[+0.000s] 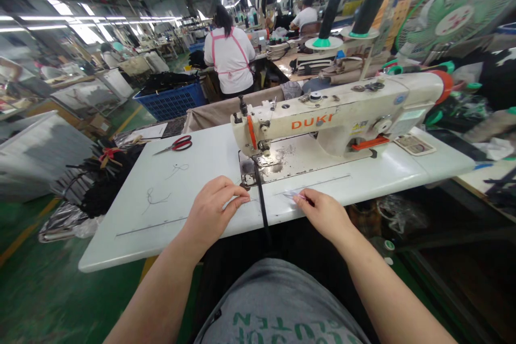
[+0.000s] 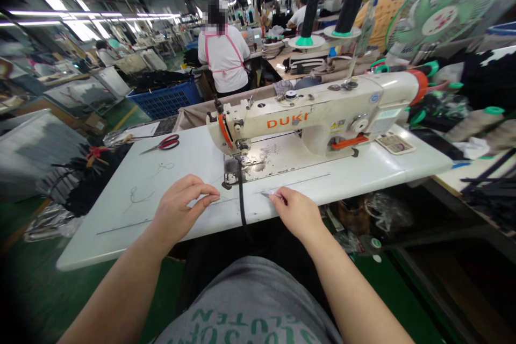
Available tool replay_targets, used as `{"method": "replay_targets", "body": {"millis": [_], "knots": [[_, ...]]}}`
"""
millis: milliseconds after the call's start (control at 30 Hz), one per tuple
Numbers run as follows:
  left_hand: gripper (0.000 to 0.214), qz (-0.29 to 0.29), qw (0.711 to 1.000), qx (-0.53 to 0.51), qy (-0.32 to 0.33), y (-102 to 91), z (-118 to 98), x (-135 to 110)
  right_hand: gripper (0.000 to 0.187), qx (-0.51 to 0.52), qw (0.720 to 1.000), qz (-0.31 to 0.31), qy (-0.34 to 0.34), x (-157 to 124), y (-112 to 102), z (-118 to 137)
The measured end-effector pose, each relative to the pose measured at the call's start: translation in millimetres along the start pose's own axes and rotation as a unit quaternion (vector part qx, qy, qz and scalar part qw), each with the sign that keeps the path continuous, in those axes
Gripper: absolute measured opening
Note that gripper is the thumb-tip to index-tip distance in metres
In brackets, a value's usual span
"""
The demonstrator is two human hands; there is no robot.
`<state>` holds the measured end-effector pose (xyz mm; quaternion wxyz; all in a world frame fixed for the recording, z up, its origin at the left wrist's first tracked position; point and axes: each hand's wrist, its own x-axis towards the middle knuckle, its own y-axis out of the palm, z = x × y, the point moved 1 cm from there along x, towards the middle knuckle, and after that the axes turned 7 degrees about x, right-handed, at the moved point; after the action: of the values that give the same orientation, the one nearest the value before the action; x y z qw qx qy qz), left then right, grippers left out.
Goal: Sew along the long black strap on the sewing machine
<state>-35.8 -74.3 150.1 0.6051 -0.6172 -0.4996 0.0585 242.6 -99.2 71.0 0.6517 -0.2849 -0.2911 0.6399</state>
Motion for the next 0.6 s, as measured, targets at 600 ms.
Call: {"method": "replay_targets", "body": {"millis": [600], "knots": [[0.030, 0.010, 0.850, -0.431, -0.303, 22.6, -26, -24, 0.027, 0.044, 0.943, -0.026, -0.328, 53, 59, 32]]}}
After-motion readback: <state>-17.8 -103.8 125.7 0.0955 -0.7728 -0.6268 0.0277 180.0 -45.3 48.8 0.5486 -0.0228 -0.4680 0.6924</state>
